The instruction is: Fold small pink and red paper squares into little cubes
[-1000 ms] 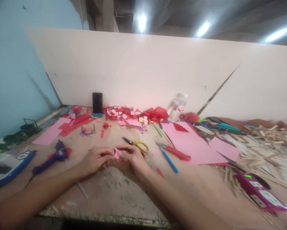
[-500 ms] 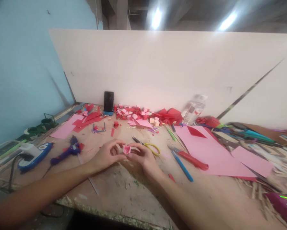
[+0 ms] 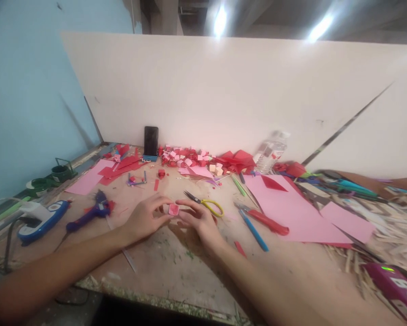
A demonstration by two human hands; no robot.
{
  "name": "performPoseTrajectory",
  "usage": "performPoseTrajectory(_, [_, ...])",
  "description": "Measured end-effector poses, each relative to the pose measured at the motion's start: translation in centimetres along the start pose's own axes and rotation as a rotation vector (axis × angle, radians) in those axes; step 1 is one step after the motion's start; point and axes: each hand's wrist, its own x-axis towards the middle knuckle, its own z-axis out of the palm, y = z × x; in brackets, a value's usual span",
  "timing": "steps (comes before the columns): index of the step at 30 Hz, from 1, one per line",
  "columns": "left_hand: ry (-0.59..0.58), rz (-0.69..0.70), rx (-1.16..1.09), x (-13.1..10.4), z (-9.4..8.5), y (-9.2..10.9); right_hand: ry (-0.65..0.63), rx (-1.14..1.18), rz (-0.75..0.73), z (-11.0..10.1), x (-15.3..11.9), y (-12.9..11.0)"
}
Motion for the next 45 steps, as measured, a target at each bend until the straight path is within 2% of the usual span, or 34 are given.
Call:
performPoseTrajectory(3, [-0.007,0.037,0.051,-0.1,0.0,0.0,0.024,-0.154,-0.037,0.0,0.1,-0.1])
performPoseTrajectory(7, [-0.048,0.144,0.117,-0.2,-0.2,0.3,-0.070,-0.473,-0.055,0.2,0.3,0.1])
performPoseTrajectory(9, [-0.078,0.226,0.151,-0.2,-0.2,0.3,-0.075,-0.537,-0.011,0.3,0.3,0.2])
performPoseTrajectory(12, [-0.119,0.317,0.181,-0.1,-0.3,0.2,-0.104,-0.510,0.063,0.4,0.4,-0.1])
performPoseTrajectory(17, [-0.209,0.392,0.223,-0.3,-0.3,0.0,-0.188,-0.442,0.125,0.8,0.5,-0.6])
performPoseTrajectory(28, [-0.231,0.409,0.211,-0.4,-0.1,-0.3,-0.271,-0.340,0.108,0.3,0.5,-0.5])
performPoseTrajectory(37, [-0.245,0.408,0.188,-0.4,-0.1,0.0,-0.211,-0.363,0.091,0.4,0.5,-0.1])
performPoseTrajectory(45, [-0.219,0.417,0.214,-0.4,-0.2,-0.2,-0.266,-0.271,0.185,0.9,0.5,-1.0])
